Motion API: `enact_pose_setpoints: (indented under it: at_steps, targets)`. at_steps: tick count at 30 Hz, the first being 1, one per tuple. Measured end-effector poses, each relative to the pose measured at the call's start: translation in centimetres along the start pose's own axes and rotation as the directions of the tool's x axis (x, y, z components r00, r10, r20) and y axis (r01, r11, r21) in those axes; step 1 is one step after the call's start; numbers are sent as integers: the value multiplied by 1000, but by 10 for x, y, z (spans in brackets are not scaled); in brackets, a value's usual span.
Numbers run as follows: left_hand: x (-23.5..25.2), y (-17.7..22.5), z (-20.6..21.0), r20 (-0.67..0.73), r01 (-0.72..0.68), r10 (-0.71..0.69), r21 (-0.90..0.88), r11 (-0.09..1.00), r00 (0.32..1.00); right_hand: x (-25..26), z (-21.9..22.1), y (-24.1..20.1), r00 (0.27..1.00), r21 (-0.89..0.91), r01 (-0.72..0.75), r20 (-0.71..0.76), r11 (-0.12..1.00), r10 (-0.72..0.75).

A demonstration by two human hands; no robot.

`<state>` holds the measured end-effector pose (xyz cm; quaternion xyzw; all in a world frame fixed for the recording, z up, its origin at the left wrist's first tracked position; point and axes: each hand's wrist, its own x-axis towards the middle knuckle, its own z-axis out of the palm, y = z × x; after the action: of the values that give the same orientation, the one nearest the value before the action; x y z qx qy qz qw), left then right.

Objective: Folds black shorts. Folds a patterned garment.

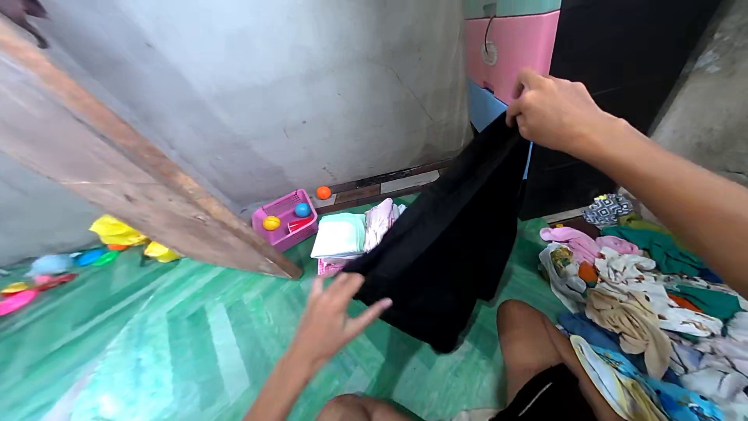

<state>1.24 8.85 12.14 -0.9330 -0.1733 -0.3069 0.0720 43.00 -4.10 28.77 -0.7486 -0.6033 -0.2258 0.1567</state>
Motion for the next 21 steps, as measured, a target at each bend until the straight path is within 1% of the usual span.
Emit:
enact_pose_setpoints:
  at_steps: [2,4,7,9,11,12,15,16,17,18,19,20,21]
  targets:
    - [23,-19,-31,-48,-13,15,43,999,999,-3,7,1,999,10,-39,24,999,39]
    - [41,-32,-50,-73,-60,67,90,994,995,-3,10,-3,998,18,-53,27,998,53]
    - [52,-39,-66,-127,-135,159,181,974,979,1,10,-8,996,29,-79,37,996,78]
    - [51,-39,-71,-234,-142,184,186,972,955,2,7,-7,997,55,-72,36,996,70]
    - [50,-35,-77,-371,-119,146,95,988,917,0,4,-3,999,126,-53,18,991,51]
    - [52,-33,-81,-436,-114,111,20,993,893,0,4,0,999,159,-44,3,986,45]
    - [61,-26,-89,-584,-103,-21,-178,979,812,-4,10,8,998,174,-31,-46,984,40]
    - [64,-20,-91,-611,-108,-66,-244,964,789,-6,12,10,998,173,-27,-55,985,37]
    - [66,-12,-93,-609,-110,-128,-337,935,783,-7,13,11,998,171,-30,-54,985,40]
    - [66,-4,-94,-575,-108,-202,-459,882,793,-8,15,12,998,166,-36,-49,985,45]
    - [65,4,-97,-509,-101,-265,-583,806,819,-8,16,12,997,161,-58,-31,985,64]
    - [62,13,-100,-428,-108,-268,-675,730,863,-7,17,12,996,158,-92,-2,983,93]
    - [60,25,-102,-347,-135,-196,-733,667,917,-5,19,12,992,160,-127,33,979,123]
